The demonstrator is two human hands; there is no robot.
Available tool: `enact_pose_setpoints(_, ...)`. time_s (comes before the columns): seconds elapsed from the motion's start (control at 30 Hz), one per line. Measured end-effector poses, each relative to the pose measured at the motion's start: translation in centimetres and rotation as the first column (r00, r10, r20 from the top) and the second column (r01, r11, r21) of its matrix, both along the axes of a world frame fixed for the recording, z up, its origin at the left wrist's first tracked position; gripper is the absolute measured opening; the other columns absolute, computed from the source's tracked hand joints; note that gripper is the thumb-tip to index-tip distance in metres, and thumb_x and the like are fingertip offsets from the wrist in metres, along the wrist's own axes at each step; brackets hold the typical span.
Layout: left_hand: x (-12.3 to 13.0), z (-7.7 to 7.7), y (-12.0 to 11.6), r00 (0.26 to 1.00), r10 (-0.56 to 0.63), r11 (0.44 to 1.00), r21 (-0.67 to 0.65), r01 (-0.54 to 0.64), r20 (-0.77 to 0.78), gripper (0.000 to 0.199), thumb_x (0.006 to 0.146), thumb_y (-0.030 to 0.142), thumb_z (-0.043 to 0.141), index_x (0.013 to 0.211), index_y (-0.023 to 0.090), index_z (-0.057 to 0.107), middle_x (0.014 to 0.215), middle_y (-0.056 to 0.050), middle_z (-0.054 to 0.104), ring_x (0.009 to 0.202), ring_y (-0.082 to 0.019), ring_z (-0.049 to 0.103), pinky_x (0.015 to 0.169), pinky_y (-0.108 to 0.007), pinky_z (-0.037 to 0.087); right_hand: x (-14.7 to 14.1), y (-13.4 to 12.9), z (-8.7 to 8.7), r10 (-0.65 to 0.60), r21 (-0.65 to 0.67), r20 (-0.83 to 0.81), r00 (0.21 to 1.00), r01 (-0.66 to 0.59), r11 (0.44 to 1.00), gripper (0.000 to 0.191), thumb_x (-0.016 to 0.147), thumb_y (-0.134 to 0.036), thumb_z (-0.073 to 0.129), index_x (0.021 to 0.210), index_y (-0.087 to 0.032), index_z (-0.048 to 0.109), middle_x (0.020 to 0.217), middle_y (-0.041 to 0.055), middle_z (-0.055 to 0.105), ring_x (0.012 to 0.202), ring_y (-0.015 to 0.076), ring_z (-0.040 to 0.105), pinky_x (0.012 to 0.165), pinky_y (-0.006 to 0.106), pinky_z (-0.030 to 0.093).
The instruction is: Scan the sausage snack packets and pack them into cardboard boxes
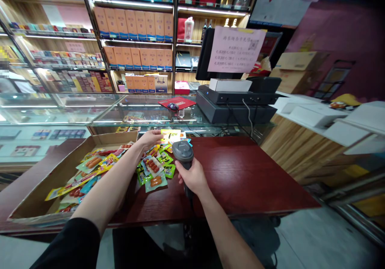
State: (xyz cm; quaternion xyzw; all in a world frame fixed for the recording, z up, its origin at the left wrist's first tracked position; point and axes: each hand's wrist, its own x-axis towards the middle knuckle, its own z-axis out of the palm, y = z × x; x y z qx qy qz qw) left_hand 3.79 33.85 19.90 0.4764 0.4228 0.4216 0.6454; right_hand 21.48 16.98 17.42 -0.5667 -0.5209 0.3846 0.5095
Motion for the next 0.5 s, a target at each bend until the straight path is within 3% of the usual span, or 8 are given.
enact_pose_setpoints(0.33, 0.2, 0.6, -0.2, 0.996, 0.027, 1.000, -0.018, -0.025, 0.086, 0.023, 0.061, 0.011, 0.091, 0.075, 0.010, 0.072, 0.078, -0.007, 0.075, 0.079, -0.019, 0.074, 0.083, -0.034, 0.063, 0.2, 0.1, 0.1, 0.009, 0.000, 0.003, 1.000, -0.009, 1.000, 0.028, 0.080, -0.044, 0.070, 0.086, -0.019, 0.058, 0.051, -0.0020, 0.063, 0.035, 0.0165, 0.059, 0.034, 0.022, 0.045)
enact_pose_setpoints(0.5, -3.1, 2.2, -0.7, 0.985, 0.166, 0.986, 0.001, -0.167, 0.050, 0.026, 0.059, 0.010, 0.092, 0.074, 0.010, 0.071, 0.082, -0.007, 0.075, 0.076, -0.017, 0.072, 0.079, -0.033, 0.064, -1.1, 0.4, 1.3, 0.092, -0.013, -0.050, 0.995, -0.092, 0.996, 0.031, 0.076, -0.044, 0.074, 0.089, -0.020, 0.060, 0.052, -0.0023, 0.063, 0.035, 0.0164, 0.058, 0.035, 0.024, 0.045)
